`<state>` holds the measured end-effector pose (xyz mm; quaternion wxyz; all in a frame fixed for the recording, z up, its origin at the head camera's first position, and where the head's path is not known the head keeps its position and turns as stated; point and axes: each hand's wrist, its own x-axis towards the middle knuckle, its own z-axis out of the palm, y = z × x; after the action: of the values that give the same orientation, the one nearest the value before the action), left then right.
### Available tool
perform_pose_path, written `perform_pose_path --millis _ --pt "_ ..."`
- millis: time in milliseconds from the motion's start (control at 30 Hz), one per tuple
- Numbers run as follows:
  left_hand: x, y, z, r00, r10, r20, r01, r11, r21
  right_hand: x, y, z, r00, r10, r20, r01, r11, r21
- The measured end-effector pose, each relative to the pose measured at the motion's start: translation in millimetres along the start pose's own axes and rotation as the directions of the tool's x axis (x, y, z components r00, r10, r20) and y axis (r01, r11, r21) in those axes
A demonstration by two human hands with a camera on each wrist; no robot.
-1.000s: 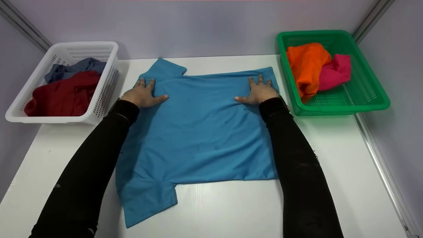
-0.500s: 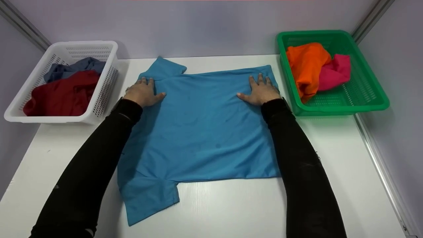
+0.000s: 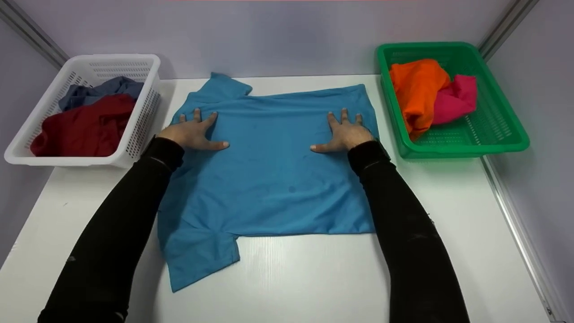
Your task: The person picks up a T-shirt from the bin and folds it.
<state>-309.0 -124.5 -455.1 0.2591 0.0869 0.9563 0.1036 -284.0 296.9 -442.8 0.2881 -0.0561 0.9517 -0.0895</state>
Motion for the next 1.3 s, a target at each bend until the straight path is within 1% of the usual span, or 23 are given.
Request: perform_pose_path --millis 133,233,333,567,633,667,767,867,967,1033,1133,1300 --pt "6.7 -6.0 -7.4 0.999 0.002 -0.04 -0.003 1.0 -0.03 11.8 -2.4 -6.4 1.0 -0.01 -0.019 0.01 1.0 0.01" --pt "15.9 -10.2 -13.8 1.0 0.001 -0.027 -0.002 1.0 -0.031 19.7 -4.1 -10.8 1.0 -0.006 -0.025 0.006 1.0 0.014" --pt "21.8 -11.1 -18.1 0.999 0.004 -0.037 -0.005 0.999 -0.035 26.6 -4.0 -12.9 0.999 -0.003 -0.038 0.004 1.0 0.01" --pt "25.1 -7.5 -22.1 0.997 -0.02 -0.08 0.017 0.999 -0.039 37.5 3.3 -9.3 0.988 -0.055 -0.141 0.056 0.998 0.004" --pt "25.4 -5.5 -21.6 0.995 -0.009 -0.103 0.008 1.0 -0.01 37.5 5.7 -7.2 0.986 -0.062 -0.157 0.062 0.998 -0.005" --pt "24.7 -3.8 -20.6 0.992 0.003 -0.127 -0.001 1.0 0.013 36.4 6.8 -6.4 0.984 -0.066 -0.163 0.065 0.998 -0.009" --pt "21.0 2.0 -17.4 0.977 0.054 -0.205 -0.031 0.993 0.111 30.2 8.7 -5.3 0.979 -0.079 -0.188 0.075 0.997 -0.028" --pt "12.5 9.7 -13.6 0.956 0.111 -0.271 -0.062 0.981 0.186 19.0 9.6 -4.0 0.968 -0.108 -0.227 0.099 0.994 -0.053" --pt "-0.2 16.0 -10.0 0.941 0.174 -0.291 -0.108 0.967 0.229 2.3 10.2 -1.6 0.948 -0.149 -0.281 0.127 0.988 -0.093" --pt "-11.5 18.2 -6.2 0.931 0.218 -0.294 -0.148 0.959 0.243 -12.0 10.4 0.6 0.93 -0.178 -0.32 0.146 0.982 -0.12" --pt "-30.6 16.5 2.1 0.908 0.285 -0.307 -0.209 0.943 0.26 -34.2 10.8 6.1 0.902 -0.225 -0.369 0.178 0.971 -0.157" --pt "-63.6 5.2 20.8 0.862 0.371 -0.346 -0.288 0.919 0.27 -68.3 15.4 20.5 0.857 -0.301 -0.418 0.231 0.95 -0.209"
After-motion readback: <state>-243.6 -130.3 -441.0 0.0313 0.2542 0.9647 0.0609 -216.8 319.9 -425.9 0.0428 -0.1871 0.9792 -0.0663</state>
